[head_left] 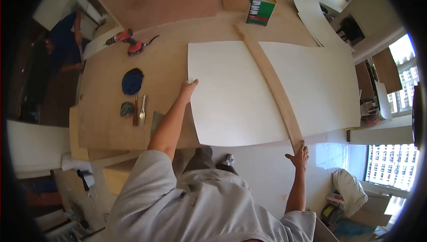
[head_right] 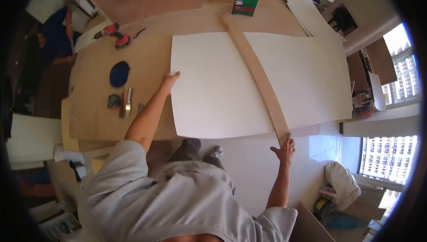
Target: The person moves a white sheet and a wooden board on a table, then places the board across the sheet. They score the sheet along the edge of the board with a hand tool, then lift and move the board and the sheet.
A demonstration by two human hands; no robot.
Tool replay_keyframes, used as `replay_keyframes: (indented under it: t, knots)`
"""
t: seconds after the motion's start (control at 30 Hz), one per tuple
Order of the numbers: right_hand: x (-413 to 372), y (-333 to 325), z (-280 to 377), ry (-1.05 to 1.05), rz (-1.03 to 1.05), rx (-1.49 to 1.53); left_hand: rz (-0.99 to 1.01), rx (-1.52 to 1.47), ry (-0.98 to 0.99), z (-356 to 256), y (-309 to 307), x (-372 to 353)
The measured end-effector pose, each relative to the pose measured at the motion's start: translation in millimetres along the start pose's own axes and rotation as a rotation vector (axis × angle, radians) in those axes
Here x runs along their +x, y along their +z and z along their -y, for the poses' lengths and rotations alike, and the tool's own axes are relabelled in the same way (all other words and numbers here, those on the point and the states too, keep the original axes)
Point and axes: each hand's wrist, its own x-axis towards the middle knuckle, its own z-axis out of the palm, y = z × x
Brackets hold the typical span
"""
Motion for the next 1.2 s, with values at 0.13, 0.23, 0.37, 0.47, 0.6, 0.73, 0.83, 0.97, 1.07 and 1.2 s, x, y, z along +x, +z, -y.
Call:
replay_keyframes:
  t: [0.13, 0.23, 0.37, 0.47, 0.6, 0.73, 0.83, 0.97, 1.07, 1.2]
  knots:
    - [26.5, 9.5, -5.8, 0.048, 0.000, -0.083, 0.046, -0.054, -0.128, 13.1, -9.4, 29.3]
    - [24.7, -4.1, 4.0, 0.029, 0.092, -0.183, 0.020, -0.035, -0.164, 5.1, -12.0, 12.7]
    - [-11.1, 3.8, 6.5, -0.083, 0.032, -0.008, 0.039, 0.005, -0.081, 2.7, -29.4, 8.9]
    - [-54.7, -15.0, 45.0, 0.025, 0.048, 0.172, 0.024, 0.006, -0.109, -15.1, -51.2, 5.7]
    - [-110.1, -13.9, 89.7, 0.064, 0.019, 0.225, 0.026, -0.033, -0.087, -9.4, -84.8, 14.6]
    - [-151.5, 7.8, 120.7, 0.031, -0.052, 0.255, 0.051, 0.064, -0.166, 13.4, -109.7, 30.8]
    - [-174.6, 22.9, 138.5, 0.049, -0.073, 0.284, 0.047, 0.095, -0.178, 10.3, -107.8, 27.0]
    - [-192.8, 44.1, 151.3, 0.031, -0.079, 0.331, -0.013, 0.015, -0.148, 1.2, -109.8, 9.2]
    - [-201.7, 57.8, 164.2, 0.022, -0.074, 0.381, -0.052, 0.001, -0.122, 28.8, -118.2, 17.5]
    - [-214.2, 66.9, 168.0, -0.014, -0.068, 0.454, -0.016, 0.030, -0.099, 35.3, -127.3, 23.9]
